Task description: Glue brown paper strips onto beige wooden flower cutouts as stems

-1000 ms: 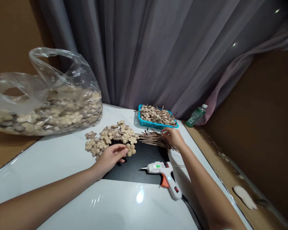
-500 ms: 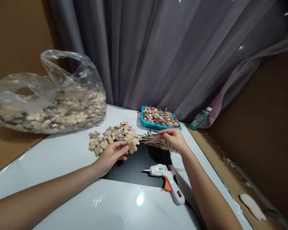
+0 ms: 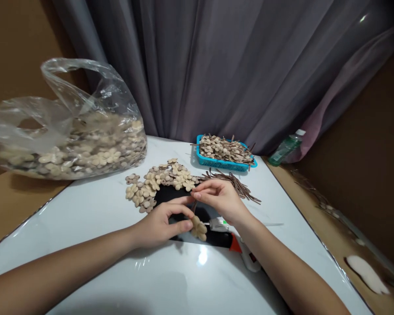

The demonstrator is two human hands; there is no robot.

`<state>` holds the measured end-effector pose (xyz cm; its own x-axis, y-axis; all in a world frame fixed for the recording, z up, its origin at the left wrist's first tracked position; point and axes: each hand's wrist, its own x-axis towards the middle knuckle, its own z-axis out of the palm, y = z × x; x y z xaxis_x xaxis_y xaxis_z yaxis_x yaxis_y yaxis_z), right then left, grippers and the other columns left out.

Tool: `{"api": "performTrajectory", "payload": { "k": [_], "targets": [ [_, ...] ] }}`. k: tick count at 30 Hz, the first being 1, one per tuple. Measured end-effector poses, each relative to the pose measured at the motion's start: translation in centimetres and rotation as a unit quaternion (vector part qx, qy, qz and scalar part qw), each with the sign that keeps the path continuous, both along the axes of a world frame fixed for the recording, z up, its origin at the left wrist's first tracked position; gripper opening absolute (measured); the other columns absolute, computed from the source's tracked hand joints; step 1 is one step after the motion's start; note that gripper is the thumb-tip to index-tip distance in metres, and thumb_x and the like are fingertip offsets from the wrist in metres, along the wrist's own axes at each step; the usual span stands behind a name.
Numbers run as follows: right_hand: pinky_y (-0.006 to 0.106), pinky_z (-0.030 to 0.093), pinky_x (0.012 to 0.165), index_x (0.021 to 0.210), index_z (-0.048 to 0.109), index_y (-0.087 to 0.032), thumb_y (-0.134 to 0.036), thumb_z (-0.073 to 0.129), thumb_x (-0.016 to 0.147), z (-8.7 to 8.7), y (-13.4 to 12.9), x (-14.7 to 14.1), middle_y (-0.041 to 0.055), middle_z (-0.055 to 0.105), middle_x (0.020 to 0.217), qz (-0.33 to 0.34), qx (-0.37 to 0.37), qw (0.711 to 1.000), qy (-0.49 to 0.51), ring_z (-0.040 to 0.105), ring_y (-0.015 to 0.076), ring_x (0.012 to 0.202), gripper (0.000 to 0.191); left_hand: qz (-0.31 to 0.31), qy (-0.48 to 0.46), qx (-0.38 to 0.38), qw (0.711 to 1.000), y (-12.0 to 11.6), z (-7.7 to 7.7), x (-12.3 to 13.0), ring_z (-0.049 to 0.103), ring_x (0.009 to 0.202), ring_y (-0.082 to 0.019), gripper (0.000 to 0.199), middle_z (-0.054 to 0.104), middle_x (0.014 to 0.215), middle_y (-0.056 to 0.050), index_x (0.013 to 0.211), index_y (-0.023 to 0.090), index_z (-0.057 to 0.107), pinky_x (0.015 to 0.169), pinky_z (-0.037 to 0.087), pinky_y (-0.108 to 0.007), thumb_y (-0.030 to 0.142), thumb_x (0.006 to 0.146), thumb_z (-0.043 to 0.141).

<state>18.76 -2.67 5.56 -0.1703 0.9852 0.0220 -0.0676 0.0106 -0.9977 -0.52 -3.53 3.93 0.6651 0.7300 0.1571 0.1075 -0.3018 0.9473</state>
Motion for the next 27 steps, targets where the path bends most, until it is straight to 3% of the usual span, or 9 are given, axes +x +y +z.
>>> {"api": "performTrajectory", "payload": {
  "k": [3,7,14,19,27],
  "targets": [
    [0.027,0.054,0.063,0.074,0.069,-0.016,-0.030,0.082,0.057,-0.6,-0.5,-1.0,0.0015,0.072,0.069,0.013,-0.031,0.999,0.018,0.068,0.0146,0.063,0.025,0.038,0.016,0.047,0.998,-0.5,-0.1,0.3,0.059,0.104,-0.022,0.017,0.066,0.105,-0.007,0.086,0.019,0.070,0.095,0.043,-0.032,0.029,0.085,0.057],
    [0.025,0.052,0.059,0.076,0.069,-0.016,-0.032,0.081,0.058,-1.0,-0.6,-1.4,0.0014,0.071,0.069,0.023,-0.043,0.999,0.010,0.066,0.0137,0.060,0.027,0.072,0.036,0.090,0.993,-0.6,-0.6,0.3,0.062,0.087,-0.018,0.016,0.068,0.091,-0.004,0.088,0.018,0.067,0.081,0.047,-0.027,0.027,0.087,0.054],
    [0.025,0.049,0.062,0.075,0.069,-0.016,-0.036,0.067,0.075,-0.6,-0.1,0.0,0.0017,0.069,0.068,0.101,0.029,0.986,-0.131,0.062,0.0132,0.063,0.021,0.054,0.059,0.155,0.985,-0.9,-0.9,0.1,0.062,0.094,-0.018,0.016,0.068,0.098,-0.006,0.092,0.019,0.067,0.085,0.047,-0.027,0.025,0.087,0.054],
    [0.023,0.045,0.059,0.074,0.064,-0.015,-0.039,0.062,0.079,-0.4,0.0,0.4,0.0007,0.065,0.067,0.096,0.052,0.977,-0.183,0.059,0.0122,0.062,0.024,0.010,0.052,0.144,0.988,-1.1,-1.0,0.0,0.061,0.097,-0.019,0.017,0.066,0.101,-0.008,0.090,0.019,0.068,0.087,0.047,-0.028,0.024,0.087,0.053],
    [0.025,0.048,0.067,0.087,0.065,-0.014,-0.042,0.061,0.081,0.9,-0.2,1.3,0.0031,0.066,0.076,0.179,0.013,0.972,-0.153,0.061,0.0129,0.070,0.029,0.027,0.045,0.132,0.990,-1.3,-1.0,0.1,0.062,0.094,-0.018,0.014,0.067,0.096,-0.007,0.089,0.017,0.067,0.084,0.048,-0.027,0.022,0.086,0.054]
  ]
}}
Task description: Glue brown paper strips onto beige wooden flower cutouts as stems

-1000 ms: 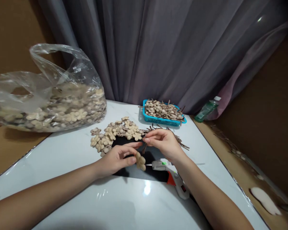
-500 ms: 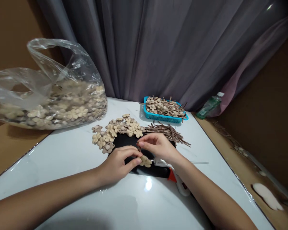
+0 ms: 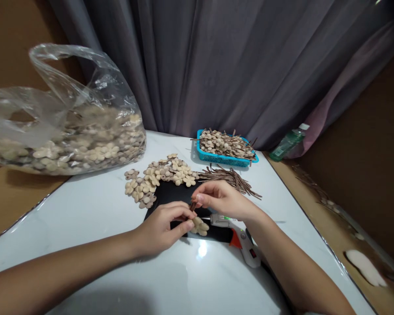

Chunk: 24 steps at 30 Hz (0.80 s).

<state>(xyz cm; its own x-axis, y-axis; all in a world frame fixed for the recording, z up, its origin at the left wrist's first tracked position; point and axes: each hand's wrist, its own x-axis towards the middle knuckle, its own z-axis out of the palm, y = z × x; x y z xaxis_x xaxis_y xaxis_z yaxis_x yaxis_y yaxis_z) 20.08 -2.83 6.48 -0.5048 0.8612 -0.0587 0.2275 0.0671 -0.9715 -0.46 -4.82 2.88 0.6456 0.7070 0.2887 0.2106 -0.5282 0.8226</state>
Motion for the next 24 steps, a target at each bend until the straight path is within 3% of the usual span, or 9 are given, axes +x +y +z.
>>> {"api": "performTrajectory", "payload": {
  "k": [6,14,24],
  "targets": [
    [0.023,0.046,0.057,0.075,0.064,-0.014,-0.043,0.065,0.076,-0.1,-0.1,-0.1,0.0017,0.065,0.067,-0.003,0.024,0.998,-0.049,0.058,0.0117,0.060,0.028,-0.013,-0.004,-0.030,0.999,-0.1,0.2,0.1,0.061,0.095,-0.021,0.017,0.067,0.098,-0.009,0.088,0.017,0.068,0.085,0.050,-0.033,0.025,0.086,0.053],
    [0.022,0.052,0.056,0.075,0.062,-0.015,-0.042,0.061,0.079,1.2,0.2,1.2,0.0026,0.065,0.071,-0.073,0.022,0.995,-0.068,0.061,0.0125,0.065,0.027,-0.125,0.026,-0.010,0.992,-0.2,0.7,-0.4,0.054,0.115,-0.024,0.019,0.061,0.115,-0.011,0.092,0.018,0.070,0.095,0.046,-0.035,0.023,0.087,0.053],
    [0.019,0.052,0.049,0.075,0.062,-0.015,-0.040,0.065,0.076,1.7,0.2,2.2,0.0028,0.065,0.071,-0.104,0.029,0.992,-0.067,0.061,0.0126,0.065,0.025,-0.140,0.010,0.015,0.990,-0.1,0.2,-0.6,0.049,0.121,-0.026,0.017,0.057,0.121,-0.012,0.092,0.019,0.070,0.100,0.044,-0.037,0.020,0.086,0.055]
  ]
}}
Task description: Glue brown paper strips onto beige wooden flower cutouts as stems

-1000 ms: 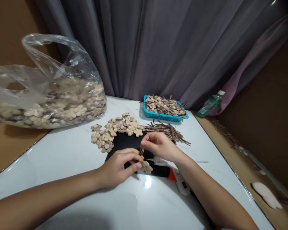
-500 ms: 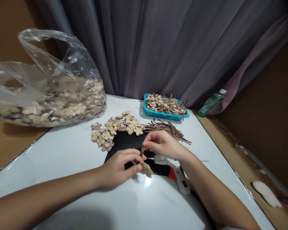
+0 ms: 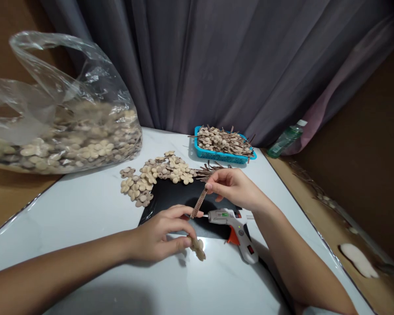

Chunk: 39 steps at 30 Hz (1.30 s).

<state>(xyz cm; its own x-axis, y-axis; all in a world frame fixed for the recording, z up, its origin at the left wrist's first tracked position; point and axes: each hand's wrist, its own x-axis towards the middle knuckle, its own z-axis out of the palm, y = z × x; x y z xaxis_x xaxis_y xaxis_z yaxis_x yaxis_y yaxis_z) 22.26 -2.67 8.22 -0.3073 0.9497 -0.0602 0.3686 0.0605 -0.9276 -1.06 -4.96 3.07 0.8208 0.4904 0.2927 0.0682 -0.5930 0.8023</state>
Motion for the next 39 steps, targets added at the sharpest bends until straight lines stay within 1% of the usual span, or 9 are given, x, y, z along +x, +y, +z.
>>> {"api": "performTrajectory", "payload": {
  "k": [5,9,14,21,25,29,33,36,39],
  "targets": [
    [0.019,0.052,0.049,0.074,0.061,-0.014,-0.039,0.068,0.073,0.2,-0.1,-0.2,0.0020,0.063,0.069,-0.005,-0.007,1.000,0.009,0.059,0.0111,0.062,0.026,-0.001,0.000,0.005,1.000,0.1,-0.1,0.1,0.050,0.120,-0.027,0.017,0.057,0.122,-0.013,0.092,0.018,0.070,0.099,0.044,-0.039,0.022,0.086,0.054],
    [0.019,0.052,0.050,0.073,0.060,-0.014,-0.039,0.071,0.070,0.4,-0.2,-0.3,0.0012,0.062,0.068,-0.002,-0.019,1.000,0.013,0.058,0.0105,0.062,0.027,-0.004,-0.002,0.014,1.000,0.0,-0.3,0.1,0.049,0.121,-0.026,0.016,0.057,0.121,-0.013,0.092,0.017,0.069,0.099,0.044,-0.038,0.021,0.086,0.055],
    [0.019,0.052,0.050,0.071,0.059,-0.015,-0.038,0.071,0.071,0.3,-0.2,-0.3,0.0011,0.062,0.067,-0.002,-0.027,1.000,0.015,0.058,0.0109,0.062,0.026,0.002,0.002,0.020,1.000,0.1,-0.4,0.0,0.050,0.120,-0.025,0.015,0.056,0.125,-0.013,0.092,0.017,0.068,0.100,0.042,-0.038,0.021,0.086,0.055],
    [0.020,0.051,0.050,0.071,0.059,-0.014,-0.037,0.068,0.074,-0.1,-0.2,-0.7,-0.0003,0.059,0.065,0.009,-0.031,0.999,0.020,0.055,0.0089,0.057,0.025,0.008,0.003,0.009,1.000,0.2,-0.2,0.2,0.051,0.119,-0.025,0.015,0.058,0.122,-0.013,0.091,0.016,0.068,0.099,0.043,-0.038,0.019,0.086,0.054],
    [0.022,0.050,0.050,0.074,0.060,-0.014,-0.036,0.064,0.077,-0.5,-0.9,-1.4,-0.0003,0.059,0.064,0.024,0.008,1.000,-0.010,0.055,0.0095,0.054,0.023,0.026,0.004,-0.012,1.000,0.1,-0.1,0.2,0.050,0.119,-0.025,0.015,0.063,0.112,-0.012,0.091,0.016,0.067,0.099,0.043,-0.038,0.020,0.087,0.052],
    [0.022,0.048,0.055,0.075,0.061,-0.015,-0.033,0.061,0.081,-0.5,-1.7,-2.2,0.0029,0.067,0.069,0.031,0.060,0.996,-0.051,0.061,0.0126,0.063,0.018,0.052,-0.004,-0.021,0.998,0.1,0.0,0.4,0.056,0.108,-0.023,0.014,0.064,0.102,-0.010,0.089,0.016,0.066,0.093,0.046,-0.035,0.021,0.087,0.053],
    [0.021,0.045,0.055,0.074,0.063,-0.016,-0.028,0.060,0.082,-0.2,-2.0,-2.6,0.0018,0.071,0.070,0.043,0.093,0.992,-0.069,0.060,0.0110,0.061,0.014,0.101,-0.018,-0.039,0.994,0.0,-0.3,0.6,0.057,0.102,-0.020,0.015,0.061,0.104,-0.008,0.090,0.017,0.066,0.090,0.045,-0.033,0.021,0.087,0.052],
    [0.020,0.044,0.054,0.075,0.064,-0.017,-0.026,0.060,0.082,-0.3,-2.1,-2.8,0.0009,0.071,0.071,0.046,0.103,0.991,-0.074,0.060,0.0100,0.060,0.012,0.117,-0.026,-0.046,0.992,0.0,-0.6,0.6,0.058,0.100,-0.018,0.013,0.060,0.105,-0.007,0.090,0.017,0.065,0.089,0.045,-0.030,0.020,0.086,0.054],
    [0.020,0.044,0.055,0.074,0.065,-0.017,-0.024,0.060,0.081,-0.4,-2.1,-3.0,-0.0002,0.070,0.069,0.049,0.105,0.990,-0.075,0.058,0.0086,0.057,0.012,0.130,-0.035,-0.050,0.990,0.1,-0.7,0.5,0.059,0.095,-0.017,0.012,0.062,0.100,-0.007,0.089,0.016,0.064,0.086,0.046,-0.029,0.019,0.087,0.053]
  ]
}}
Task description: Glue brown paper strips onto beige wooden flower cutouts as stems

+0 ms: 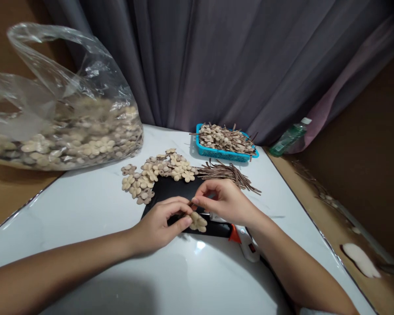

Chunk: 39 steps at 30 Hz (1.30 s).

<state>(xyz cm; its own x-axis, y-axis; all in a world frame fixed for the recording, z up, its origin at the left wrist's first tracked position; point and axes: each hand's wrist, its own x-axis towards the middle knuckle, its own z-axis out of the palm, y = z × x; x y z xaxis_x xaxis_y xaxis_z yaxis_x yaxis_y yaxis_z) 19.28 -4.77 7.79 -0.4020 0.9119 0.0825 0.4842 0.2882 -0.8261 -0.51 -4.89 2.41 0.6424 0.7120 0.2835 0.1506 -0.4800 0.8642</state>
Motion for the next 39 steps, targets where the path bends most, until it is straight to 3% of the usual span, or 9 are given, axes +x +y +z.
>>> {"api": "performTrajectory", "payload": {
  "k": [10,14,25,30,33,36,39],
  "targets": [
    [0.021,0.043,0.054,0.083,0.069,-0.013,-0.036,0.057,0.083,0.1,1.1,1.2,0.0024,0.066,0.070,0.031,-0.040,0.998,-0.021,0.055,0.0108,0.061,0.026,0.004,-0.003,-0.013,1.000,0.1,-0.2,0.1,0.061,0.090,-0.016,0.014,0.063,0.094,-0.006,0.087,0.015,0.064,0.083,0.047,-0.028,0.020,0.088,0.052],
    [0.020,0.043,0.054,0.078,0.067,-0.013,-0.029,0.058,0.082,-0.4,0.9,0.9,0.0026,0.067,0.069,0.040,-0.044,0.998,-0.027,0.057,0.0108,0.060,0.019,0.002,0.006,-0.022,1.000,0.1,0.0,0.1,0.061,0.088,-0.016,0.014,0.063,0.093,-0.007,0.087,0.015,0.064,0.080,0.047,-0.028,0.020,0.088,0.051],
    [0.020,0.040,0.053,0.075,0.068,-0.017,-0.018,0.055,0.081,-0.4,0.4,0.0,0.0001,0.069,0.067,-0.020,0.089,0.991,-0.100,0.059,0.0103,0.058,0.015,0.010,0.013,-0.019,1.000,0.3,-0.1,0.0,0.060,0.088,-0.017,0.015,0.062,0.092,-0.007,0.089,0.014,0.063,0.081,0.047,-0.028,0.021,0.089,0.050],
    [0.021,0.043,0.054,0.072,0.065,-0.016,-0.017,0.056,0.081,-0.1,0.4,0.4,0.0009,0.067,0.066,-0.072,0.185,0.974,-0.108,0.059,0.0115,0.059,0.012,0.019,-0.003,-0.024,1.000,0.5,-0.2,0.1,0.060,0.088,-0.017,0.015,0.061,0.092,-0.007,0.089,0.014,0.063,0.081,0.047,-0.029,0.022,0.089,0.050],
    [0.022,0.046,0.055,0.074,0.065,-0.016,-0.020,0.057,0.081,0.6,0.5,1.5,0.0027,0.067,0.070,-0.141,0.236,0.957,-0.090,0.060,0.0131,0.061,0.011,0.028,-0.016,-0.034,0.999,0.4,-0.5,0.1,0.061,0.091,-0.017,0.016,0.062,0.094,-0.008,0.088,0.014,0.064,0.082,0.049,-0.029,0.023,0.089,0.050],
    [0.023,0.047,0.053,0.074,0.065,-0.017,-0.024,0.061,0.081,1.8,-0.1,2.7,0.0034,0.066,0.070,-0.225,0.266,0.937,-0.041,0.059,0.0140,0.060,0.011,0.038,-0.030,-0.092,0.995,0.4,-0.8,0.3,0.064,0.088,-0.017,0.017,0.065,0.095,-0.009,0.089,0.013,0.063,0.080,0.052,-0.029,0.026,0.088,0.052],
    [0.024,0.047,0.051,0.076,0.066,-0.018,-0.027,0.065,0.080,3.3,-1.5,3.6,0.0028,0.065,0.067,-0.245,0.236,0.940,0.034,0.059,0.0144,0.058,0.010,0.076,-0.061,-0.170,0.981,0.8,-1.0,0.4,0.067,0.083,-0.017,0.018,0.070,0.090,-0.009,0.092,0.012,0.062,0.077,0.055,-0.029,0.028,0.086,0.056]
  ]
}}
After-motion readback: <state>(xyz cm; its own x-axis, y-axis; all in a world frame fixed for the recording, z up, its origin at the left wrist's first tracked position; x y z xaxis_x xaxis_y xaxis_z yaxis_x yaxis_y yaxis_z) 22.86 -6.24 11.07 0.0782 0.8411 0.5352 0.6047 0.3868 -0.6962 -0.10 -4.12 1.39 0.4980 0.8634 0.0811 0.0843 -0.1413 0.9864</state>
